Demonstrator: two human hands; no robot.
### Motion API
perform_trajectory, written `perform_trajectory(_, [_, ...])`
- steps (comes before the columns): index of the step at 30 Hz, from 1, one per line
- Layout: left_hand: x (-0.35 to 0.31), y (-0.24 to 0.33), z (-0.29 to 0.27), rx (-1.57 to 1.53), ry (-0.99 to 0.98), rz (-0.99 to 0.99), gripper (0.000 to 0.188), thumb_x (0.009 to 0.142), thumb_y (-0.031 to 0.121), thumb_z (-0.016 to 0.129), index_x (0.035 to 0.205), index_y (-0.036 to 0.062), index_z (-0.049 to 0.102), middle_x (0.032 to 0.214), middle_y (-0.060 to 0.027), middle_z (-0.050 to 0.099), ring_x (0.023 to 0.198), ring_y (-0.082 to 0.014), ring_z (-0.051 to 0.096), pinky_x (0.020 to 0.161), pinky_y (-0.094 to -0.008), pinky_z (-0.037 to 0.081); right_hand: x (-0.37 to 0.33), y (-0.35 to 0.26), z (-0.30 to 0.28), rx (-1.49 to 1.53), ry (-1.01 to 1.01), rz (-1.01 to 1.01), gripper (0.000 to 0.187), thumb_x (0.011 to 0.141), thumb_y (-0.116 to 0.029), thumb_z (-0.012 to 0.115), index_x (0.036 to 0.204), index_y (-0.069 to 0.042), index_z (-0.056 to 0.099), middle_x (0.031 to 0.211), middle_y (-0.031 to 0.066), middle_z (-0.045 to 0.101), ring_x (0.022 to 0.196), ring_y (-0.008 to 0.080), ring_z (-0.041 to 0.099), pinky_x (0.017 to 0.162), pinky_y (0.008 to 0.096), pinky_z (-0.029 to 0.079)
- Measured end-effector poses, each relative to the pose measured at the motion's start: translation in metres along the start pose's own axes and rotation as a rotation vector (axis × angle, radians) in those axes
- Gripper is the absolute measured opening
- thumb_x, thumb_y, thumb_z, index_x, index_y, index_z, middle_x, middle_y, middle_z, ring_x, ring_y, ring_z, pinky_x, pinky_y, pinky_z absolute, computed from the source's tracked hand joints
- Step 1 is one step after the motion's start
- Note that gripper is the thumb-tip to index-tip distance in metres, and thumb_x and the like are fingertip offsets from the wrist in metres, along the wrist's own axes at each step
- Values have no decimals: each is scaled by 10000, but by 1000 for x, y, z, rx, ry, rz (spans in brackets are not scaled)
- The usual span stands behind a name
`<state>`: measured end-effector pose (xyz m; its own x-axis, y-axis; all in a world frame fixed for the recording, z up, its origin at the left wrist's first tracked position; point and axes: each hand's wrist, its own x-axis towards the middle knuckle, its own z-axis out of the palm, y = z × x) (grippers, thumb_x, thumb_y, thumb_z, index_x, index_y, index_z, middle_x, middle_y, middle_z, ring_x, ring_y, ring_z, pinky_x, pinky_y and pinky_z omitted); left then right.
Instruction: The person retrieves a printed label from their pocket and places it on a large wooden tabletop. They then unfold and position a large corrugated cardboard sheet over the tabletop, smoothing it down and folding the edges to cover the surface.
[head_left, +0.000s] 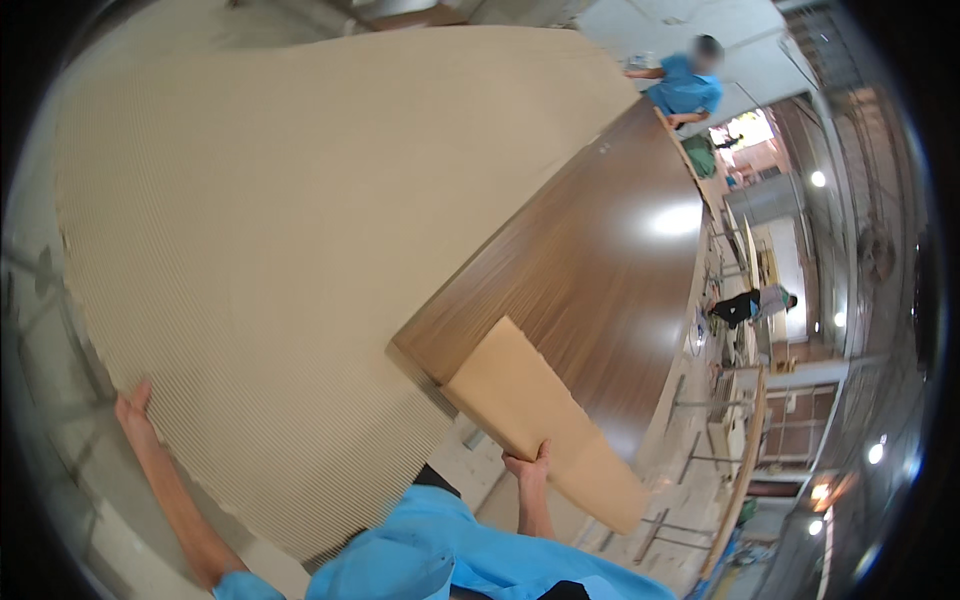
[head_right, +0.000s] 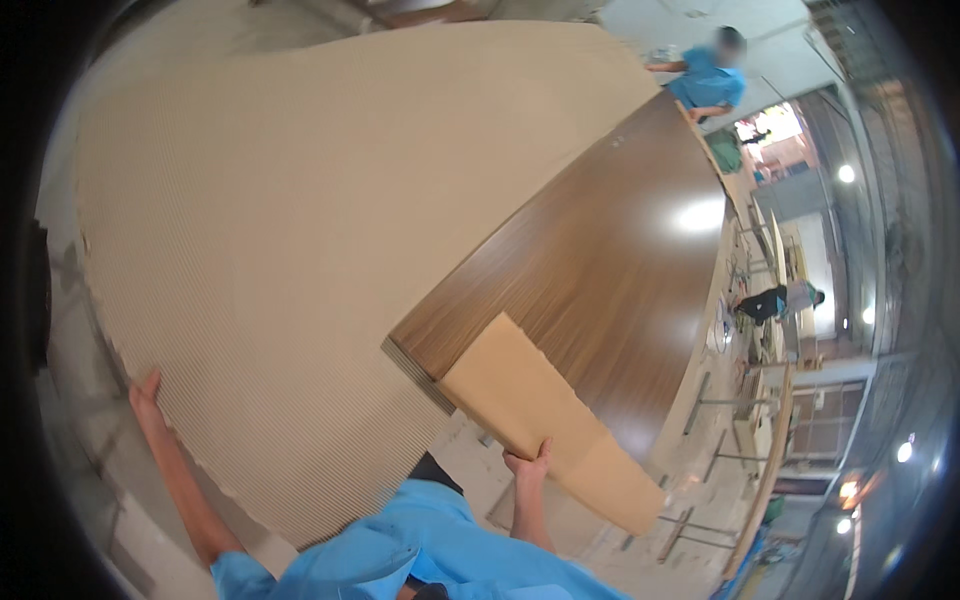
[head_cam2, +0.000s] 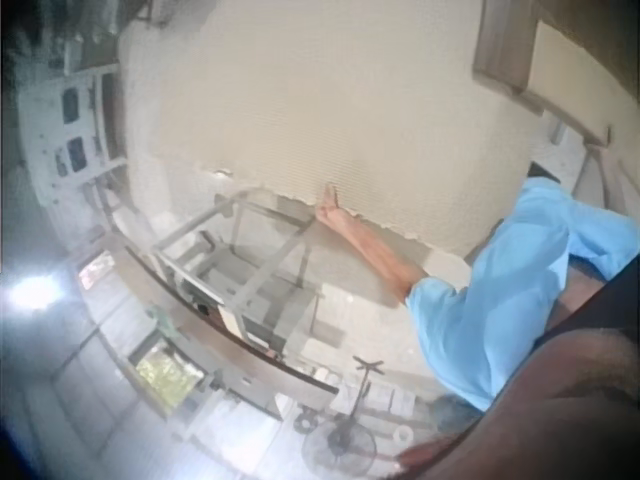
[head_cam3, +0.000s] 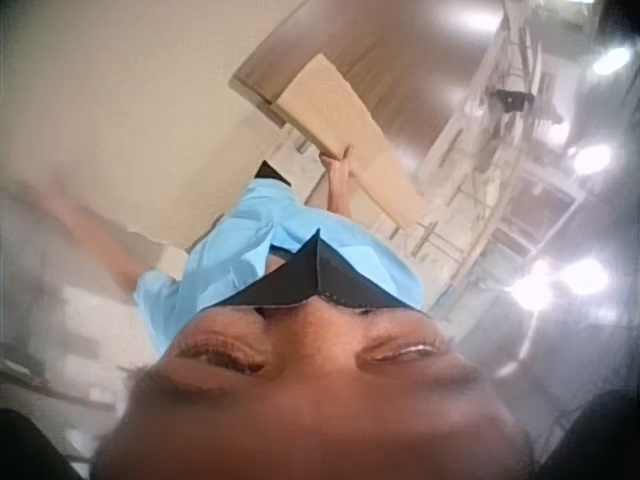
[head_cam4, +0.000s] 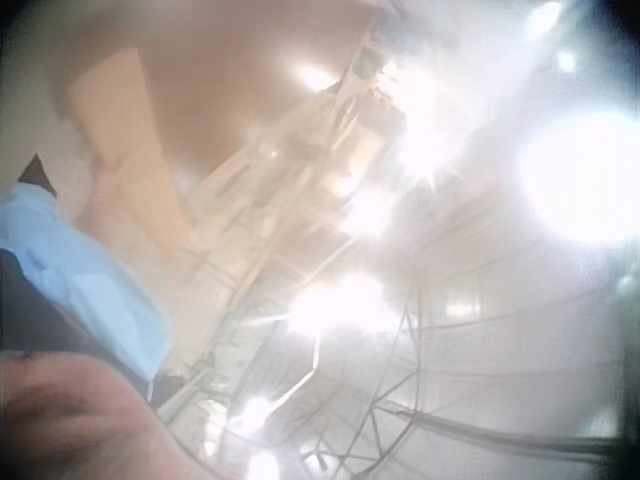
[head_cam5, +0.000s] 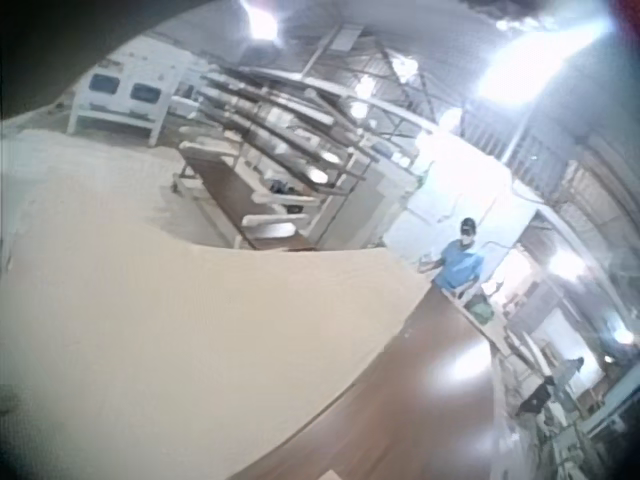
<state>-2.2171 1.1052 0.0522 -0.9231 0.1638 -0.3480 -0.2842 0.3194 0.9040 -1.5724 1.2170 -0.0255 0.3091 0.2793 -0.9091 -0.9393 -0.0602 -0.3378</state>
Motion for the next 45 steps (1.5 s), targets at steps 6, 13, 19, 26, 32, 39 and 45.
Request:
perform_trajectory(6, [5, -4, 16, -134, -211, -2, 533, 853, 194, 687, 1257, -97, 498, 1239, -223, 581, 1131, -315, 578, 959, -420, 451, 14, 6, -5, 60, -3, -50, 354, 875, -489, 636, 1094, -210, 631, 1122, 18, 657, 1024, 278, 623, 792, 473, 519])
perform_trajectory(13, [-4, -4, 46, -86, -114, -77, 562, 843, 224, 698, 1246, -107, 486, 1256, -229, 565, 1159, -355, 554, 996, -418, 442, 16, -2, -17, -84, -202, -43, 335, 848, -477, 666, 1057, -216, 650, 1103, 1, 669, 1066, 245, 596, 890, 481, 475])
perform_trajectory(19, [-1, 12, 56, -176, -242, -129, 604, 836, 206, 707, 1307, -82, 460, 1260, -201, 567, 1171, -309, 553, 980, -412, 458, -6, 15, 2, 51, -31, -106, 386, 834, -410, 688, 1148, -200, 607, 1223, 33, 609, 1149, 264, 524, 955, 510, 423])
perform_trajectory(26, [-17, 20, 70, -276, -270, -121, 486, 860, 164, 681, 1244, -87, 518, 1196, -184, 611, 1058, -286, 615, 923, -374, 486, -23, 16, 14, -7, 42, -62, 444, 844, -462, 666, 1188, -193, 587, 1229, 32, 592, 1119, 282, 520, 938, 515, 414])
perform_trajectory(32, [-18, 15, 115, -372, -325, -117, 508, 865, 139, 675, 1263, -107, 477, 1186, -197, 605, 1048, -276, 625, 857, -373, 522, -26, 7, 16, -94, 35, -15, 398, 898, -480, 588, 1184, -204, 590, 1233, 39, 591, 1140, 291, 506, 936, 513, 397])
perform_trajectory(39, [-27, -3, 112, -422, -214, -154, 483, 871, 118, 646, 1272, -107, 497, 1258, -219, 580, 1081, -296, 625, 911, -372, 497, -25, 8, 16, -123, 38, -47, 398, 906, -486, 568, 1191, -209, 590, 1251, 29, 588, 1130, 295, 514, 912, 509, 398])
perform_trajectory(45, [-41, 6, 117, -313, -143, -126, 463, 868, 103, 641, 1258, -111, 513, 1280, -227, 568, 1086, -298, 620, 920, -378, 492, -22, 4, 14, -109, 9, 29, 412, 911, -482, 558, 1205, -195, 592, 1279, 51, 576, 1160, 303, 506, 950, 528, 393])
